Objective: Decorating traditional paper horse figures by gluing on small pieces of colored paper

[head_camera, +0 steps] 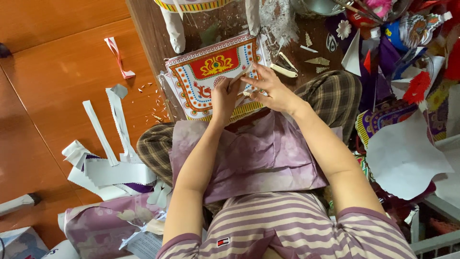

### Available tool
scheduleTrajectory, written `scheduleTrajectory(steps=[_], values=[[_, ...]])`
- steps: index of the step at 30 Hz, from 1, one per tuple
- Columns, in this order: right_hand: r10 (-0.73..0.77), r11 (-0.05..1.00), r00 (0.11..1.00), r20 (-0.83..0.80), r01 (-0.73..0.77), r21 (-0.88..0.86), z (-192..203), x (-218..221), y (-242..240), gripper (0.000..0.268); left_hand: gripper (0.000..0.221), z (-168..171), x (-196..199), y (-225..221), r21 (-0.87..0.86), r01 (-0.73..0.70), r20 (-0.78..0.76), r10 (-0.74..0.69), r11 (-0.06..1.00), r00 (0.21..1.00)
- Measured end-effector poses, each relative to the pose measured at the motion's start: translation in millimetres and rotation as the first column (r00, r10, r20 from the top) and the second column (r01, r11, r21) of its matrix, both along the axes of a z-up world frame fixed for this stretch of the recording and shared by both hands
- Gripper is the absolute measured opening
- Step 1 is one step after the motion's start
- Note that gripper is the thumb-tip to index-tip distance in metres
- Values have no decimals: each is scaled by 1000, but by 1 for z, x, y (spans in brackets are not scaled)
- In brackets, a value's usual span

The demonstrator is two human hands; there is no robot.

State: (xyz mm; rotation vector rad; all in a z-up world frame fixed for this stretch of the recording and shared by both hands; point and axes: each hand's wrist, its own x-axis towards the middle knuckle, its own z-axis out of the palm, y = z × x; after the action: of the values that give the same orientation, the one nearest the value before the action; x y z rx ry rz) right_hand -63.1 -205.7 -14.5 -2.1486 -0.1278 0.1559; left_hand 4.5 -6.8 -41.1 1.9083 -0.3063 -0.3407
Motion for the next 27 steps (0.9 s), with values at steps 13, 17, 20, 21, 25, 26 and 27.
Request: scheduleTrajectory(steps=[13, 17, 20, 21, 25, 26, 27], values=[[-365, 928, 857, -364, 363, -77, 82, 35, -29, 59, 20, 8, 5, -2, 6, 73, -118, -72, 997, 990], [-635, 765, 734, -242, 552, -331, 47, 27, -96, 57, 28, 25, 6, -5, -119, 59, -323, -95, 991, 942], [-636, 767, 748, -189, 589, -254, -2, 12, -131, 63, 30, 9, 4, -3, -211, 114, -343, -183, 971, 922], [-635, 768, 749, -187, 588, -254, -8, 12, -133, 63, 30, 10, 4, -4, -212, 113, -341, -182, 971, 922], [-630, 761, 765, -134, 573, -304, -24, 11, -135, 65, 30, 12, 2, -2, -190, 148, -312, -202, 971, 928], [-627, 761, 771, -115, 574, -301, -24, 12, -136, 67, 31, 12, 2, -4, -215, 150, -303, -211, 965, 929], [-628, 760, 769, -115, 575, -302, -28, 10, -136, 67, 31, 15, 2, -3, -215, 151, -304, -213, 965, 929]])
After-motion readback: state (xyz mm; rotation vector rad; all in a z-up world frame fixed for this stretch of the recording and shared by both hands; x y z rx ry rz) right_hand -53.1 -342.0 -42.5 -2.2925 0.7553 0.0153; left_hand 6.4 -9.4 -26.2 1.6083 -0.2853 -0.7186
